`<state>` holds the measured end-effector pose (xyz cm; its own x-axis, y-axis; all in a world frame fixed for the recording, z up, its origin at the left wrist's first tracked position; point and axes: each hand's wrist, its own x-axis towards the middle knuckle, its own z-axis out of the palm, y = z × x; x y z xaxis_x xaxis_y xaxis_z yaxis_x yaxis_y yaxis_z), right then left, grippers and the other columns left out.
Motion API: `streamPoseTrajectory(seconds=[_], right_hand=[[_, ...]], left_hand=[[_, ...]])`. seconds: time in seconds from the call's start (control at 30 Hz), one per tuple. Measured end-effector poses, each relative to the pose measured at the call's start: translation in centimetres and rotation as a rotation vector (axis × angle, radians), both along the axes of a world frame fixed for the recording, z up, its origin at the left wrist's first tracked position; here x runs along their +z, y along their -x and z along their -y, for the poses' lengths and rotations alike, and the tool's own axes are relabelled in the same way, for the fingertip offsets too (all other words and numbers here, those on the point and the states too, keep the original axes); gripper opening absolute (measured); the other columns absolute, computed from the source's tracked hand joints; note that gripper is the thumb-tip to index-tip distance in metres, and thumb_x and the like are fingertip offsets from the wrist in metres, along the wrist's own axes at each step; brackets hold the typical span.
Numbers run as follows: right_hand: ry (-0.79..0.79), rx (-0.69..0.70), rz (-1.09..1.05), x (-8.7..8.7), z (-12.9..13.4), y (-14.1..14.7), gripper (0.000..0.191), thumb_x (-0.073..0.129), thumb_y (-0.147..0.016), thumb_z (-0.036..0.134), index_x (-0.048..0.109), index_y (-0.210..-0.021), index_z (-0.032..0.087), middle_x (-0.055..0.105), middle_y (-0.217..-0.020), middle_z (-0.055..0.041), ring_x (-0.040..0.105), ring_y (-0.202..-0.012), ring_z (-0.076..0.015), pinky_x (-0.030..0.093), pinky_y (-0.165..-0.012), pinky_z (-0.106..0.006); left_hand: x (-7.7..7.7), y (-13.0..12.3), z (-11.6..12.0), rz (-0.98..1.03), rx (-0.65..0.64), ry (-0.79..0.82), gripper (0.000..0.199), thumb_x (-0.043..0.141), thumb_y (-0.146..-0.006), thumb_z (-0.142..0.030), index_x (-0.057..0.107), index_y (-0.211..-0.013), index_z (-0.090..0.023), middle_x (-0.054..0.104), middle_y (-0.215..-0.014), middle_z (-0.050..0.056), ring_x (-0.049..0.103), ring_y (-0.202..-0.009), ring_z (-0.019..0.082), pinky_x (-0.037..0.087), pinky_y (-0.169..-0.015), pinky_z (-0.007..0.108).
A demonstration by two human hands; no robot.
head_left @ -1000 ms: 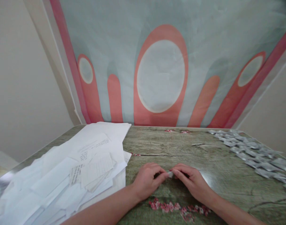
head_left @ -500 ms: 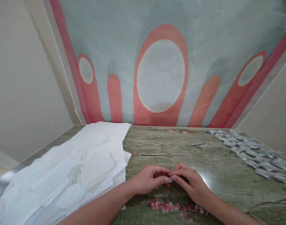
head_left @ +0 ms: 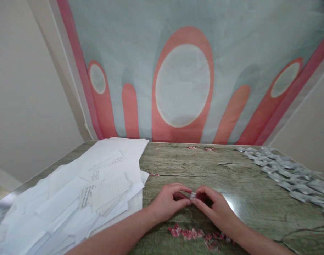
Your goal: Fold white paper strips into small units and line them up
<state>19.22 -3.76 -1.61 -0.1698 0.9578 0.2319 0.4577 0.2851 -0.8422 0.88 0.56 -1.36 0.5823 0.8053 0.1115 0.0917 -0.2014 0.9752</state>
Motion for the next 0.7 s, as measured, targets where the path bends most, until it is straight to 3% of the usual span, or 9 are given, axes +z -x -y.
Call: streamPoseTrajectory(seconds=[0.1, 0.23, 0.7], right_hand=[[0.0, -0.004, -0.046, -0.13, -0.06, 0.08, 0.016, 0.055, -0.081, 0.035, 0.054, -0.083, 0.019, 0.059, -0.073, -0.0008, 0.056, -0.065, -0.0144, 0.045, -0.059, -0.025], [-0.052, -0.097, 0.044, -0.43, 0.04, 0.1, 0.019, 0.056, -0.08, 0.036, 0.05, -0.071, 0.02, 0.052, -0.064, 0.0017, 0.051, -0.058, -0.0134, 0.042, -0.054, -0.024], [-0.163, 0.028, 0.14, -0.62, 0.17, 0.13, 0.007, 0.053, -0.082, 0.026, 0.058, -0.084, 0.021, 0.057, -0.076, -0.0019, 0.055, -0.067, -0.0152, 0.044, -0.061, -0.025]], left_hand=[[0.16, 0.01, 0.02, -0.02, -0.004, -0.05, 0.027, 0.067, -0.07, -0.018, 0.066, -0.097, -0.015, 0.06, -0.099, 0.006, 0.062, -0.076, 0.014, 0.05, -0.073, 0.026], [0.22, 0.0, 0.17, -0.003, 0.016, -0.068, 0.027, 0.066, -0.069, -0.015, 0.065, -0.096, -0.014, 0.059, -0.1, 0.006, 0.062, -0.074, 0.013, 0.051, -0.072, 0.026], [0.56, 0.15, 0.67, -0.012, -0.016, -0.207, 0.024, 0.063, -0.073, -0.012, 0.064, -0.097, -0.016, 0.057, -0.096, 0.005, 0.06, -0.081, 0.014, 0.051, -0.075, 0.026]])
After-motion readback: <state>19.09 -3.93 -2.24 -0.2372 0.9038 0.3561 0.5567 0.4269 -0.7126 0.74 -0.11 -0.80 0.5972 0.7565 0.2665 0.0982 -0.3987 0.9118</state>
